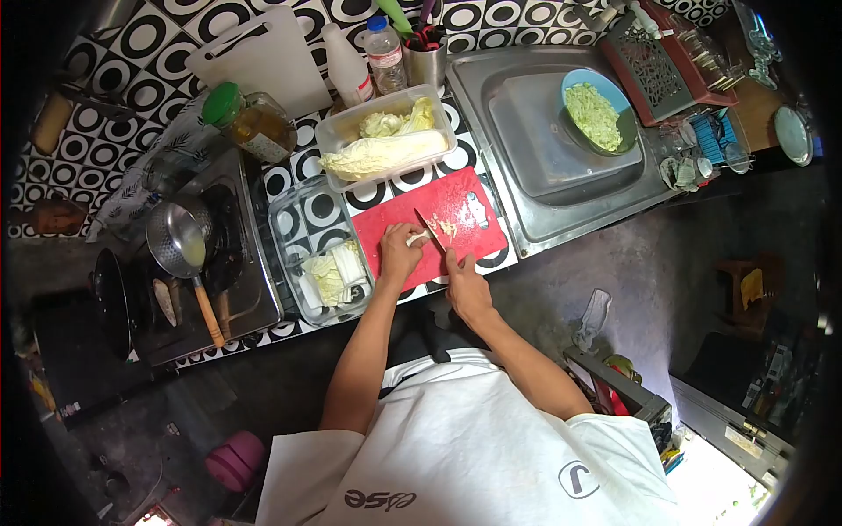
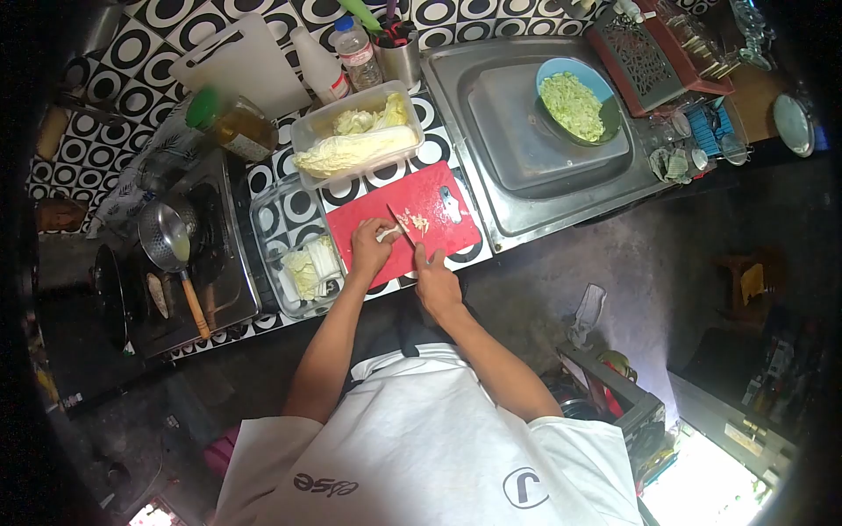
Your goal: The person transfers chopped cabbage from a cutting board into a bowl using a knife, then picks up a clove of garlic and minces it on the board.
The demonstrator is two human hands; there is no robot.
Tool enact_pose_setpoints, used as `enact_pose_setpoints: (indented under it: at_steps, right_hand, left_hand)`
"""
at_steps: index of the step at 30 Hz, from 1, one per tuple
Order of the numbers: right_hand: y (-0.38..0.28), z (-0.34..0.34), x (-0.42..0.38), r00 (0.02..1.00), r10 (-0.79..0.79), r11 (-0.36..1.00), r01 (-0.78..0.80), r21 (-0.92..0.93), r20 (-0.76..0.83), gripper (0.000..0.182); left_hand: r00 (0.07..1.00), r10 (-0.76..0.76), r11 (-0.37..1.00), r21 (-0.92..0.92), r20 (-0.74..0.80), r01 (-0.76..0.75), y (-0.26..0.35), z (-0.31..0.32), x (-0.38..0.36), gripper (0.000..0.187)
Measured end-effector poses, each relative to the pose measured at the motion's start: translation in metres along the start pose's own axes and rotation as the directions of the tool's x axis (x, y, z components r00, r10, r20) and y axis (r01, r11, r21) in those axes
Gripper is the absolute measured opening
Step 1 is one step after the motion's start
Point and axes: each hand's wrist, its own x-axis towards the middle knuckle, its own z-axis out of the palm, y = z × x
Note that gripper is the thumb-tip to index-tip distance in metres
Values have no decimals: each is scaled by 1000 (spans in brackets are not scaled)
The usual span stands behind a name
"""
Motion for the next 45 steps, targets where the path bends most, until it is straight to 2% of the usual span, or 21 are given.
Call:
enact_pose_setpoints:
  at_steps: [2,4,7,21,34,37,39,45]
  right_hand:
    - [1,-3,-3,999,16,1000,-16,-13,30,64]
    - [1,-5,-2,998,33,999,-31,-25,60,68]
    - [-3,-11,6,999,30,999,-29,-28,45,67]
    - [-35,-39,6,991,73,997,-68,-45,116,66]
    - [-17,-4,5,994,90,996,-90,-8,64,69]
    - [-12,4,8,997,59,998,-58,-23,42,67]
    - [-11,7,12,1000,-13,999,12,-35,-28,64]
    - [-10,5,10,1000,5,1000,-5,-23,-26,65]
  left_hand:
    - [999,-50,998,-39,-15,50,0,-1,0,16]
    - [999,33,999,-22,11,-33,-6,-3,1,16]
    - [998,67,996,61,0,-67,-12,1,-1,21]
    - [995,89,995,46,-36,-87,-14,2,-2,17]
    - [996,93,996,13,-17,-92,-13,1,-1,16]
    - [994,104,994,22,-20,-104,-14,1,-2,15]
    - [993,114,993,21,-20,-113,-15,1,-2,14]
    - [985,169,986,17,-36,-168,-14,2,-2,12]
